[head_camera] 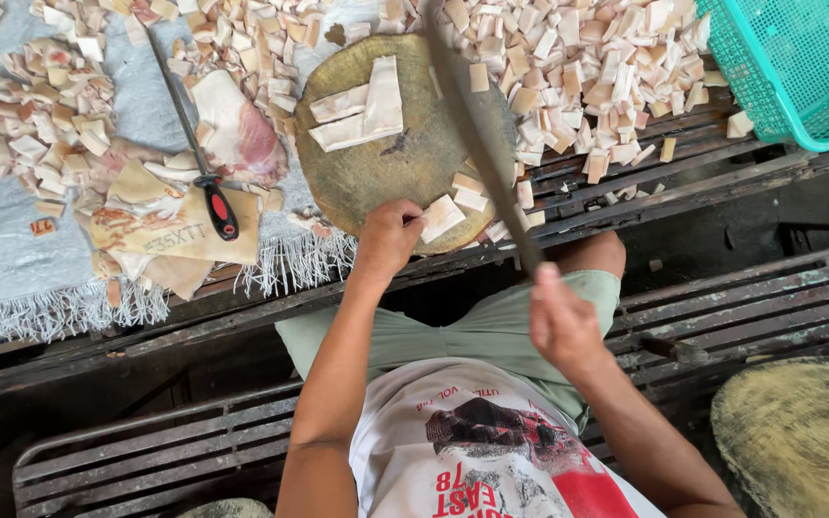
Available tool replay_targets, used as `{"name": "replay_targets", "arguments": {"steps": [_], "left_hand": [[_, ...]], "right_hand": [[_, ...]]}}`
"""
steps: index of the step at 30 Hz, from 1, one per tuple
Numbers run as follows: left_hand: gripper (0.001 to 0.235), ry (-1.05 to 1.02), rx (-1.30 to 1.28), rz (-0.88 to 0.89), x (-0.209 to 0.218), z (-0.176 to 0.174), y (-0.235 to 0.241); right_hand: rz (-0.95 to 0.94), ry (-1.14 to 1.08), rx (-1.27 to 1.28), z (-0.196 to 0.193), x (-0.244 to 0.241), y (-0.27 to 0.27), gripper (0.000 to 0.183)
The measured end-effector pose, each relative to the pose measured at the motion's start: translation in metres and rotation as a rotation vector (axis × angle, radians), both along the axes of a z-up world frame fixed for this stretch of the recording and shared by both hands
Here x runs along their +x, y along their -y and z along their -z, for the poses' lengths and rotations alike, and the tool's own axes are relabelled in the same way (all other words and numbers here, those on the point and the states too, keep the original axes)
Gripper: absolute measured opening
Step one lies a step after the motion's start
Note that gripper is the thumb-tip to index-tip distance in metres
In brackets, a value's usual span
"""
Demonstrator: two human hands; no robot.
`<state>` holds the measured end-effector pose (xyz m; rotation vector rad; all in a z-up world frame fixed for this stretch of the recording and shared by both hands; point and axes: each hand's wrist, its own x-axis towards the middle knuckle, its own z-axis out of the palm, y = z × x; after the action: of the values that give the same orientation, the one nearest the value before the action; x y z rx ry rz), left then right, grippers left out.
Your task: The person cuts larger pieces of animal skin into smaller rectangular strips using a large blade on a wooden cutting board, placing the cut strips onto a pile on the floor.
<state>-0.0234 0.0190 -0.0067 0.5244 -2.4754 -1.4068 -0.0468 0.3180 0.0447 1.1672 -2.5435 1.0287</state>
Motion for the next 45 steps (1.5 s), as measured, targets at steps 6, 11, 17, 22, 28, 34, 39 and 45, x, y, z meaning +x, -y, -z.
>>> {"name": "replay_targets", "arguments": {"steps": [6,11,17,22,28,34,39,45], "left_hand": [[0.010,-0.044,-0.073,0.015,-0.002,0.002,0.001],[0.012,0.002,-0.044,-0.022,-0.003,0.004,0.000],[0.014,0.027,0.051,-0.051,0.003,0.003,0.002],[0.013,-0.018,-0.118,0.033,0.001,0.002,0.007],[0.004,-0.144,0.041,-0.128,0.007,0.011,0.022],[0.026,-0.049,-0.001,-0.406,-0.012,0.012,0.048],[0.074,0.021,-0.496,-0.182,-0.076,0.005,0.053],[0.081,0.294,-0.528,-0.250,-0.135,0.000,0.053]], "right_hand": [[-0.046,0.122,0.136,-0.008,0.006,0.005,0.063],[0.018,0.120,-0.090,-0.024,0.005,-0.014,0.058],[-0.156,0.175,0.427,-0.001,0.002,-0.003,0.075],[-0.131,0.221,0.236,-0.005,0.000,-0.007,0.072],[-0.105,0.257,0.165,-0.015,0.012,-0.010,0.065],[-0.067,0.258,0.256,0.004,-0.010,-0.011,0.062],[0.154,0.236,0.242,0.026,-0.047,-0.010,0.056],[0.215,0.372,0.142,0.025,-0.048,-0.003,0.058]]}}
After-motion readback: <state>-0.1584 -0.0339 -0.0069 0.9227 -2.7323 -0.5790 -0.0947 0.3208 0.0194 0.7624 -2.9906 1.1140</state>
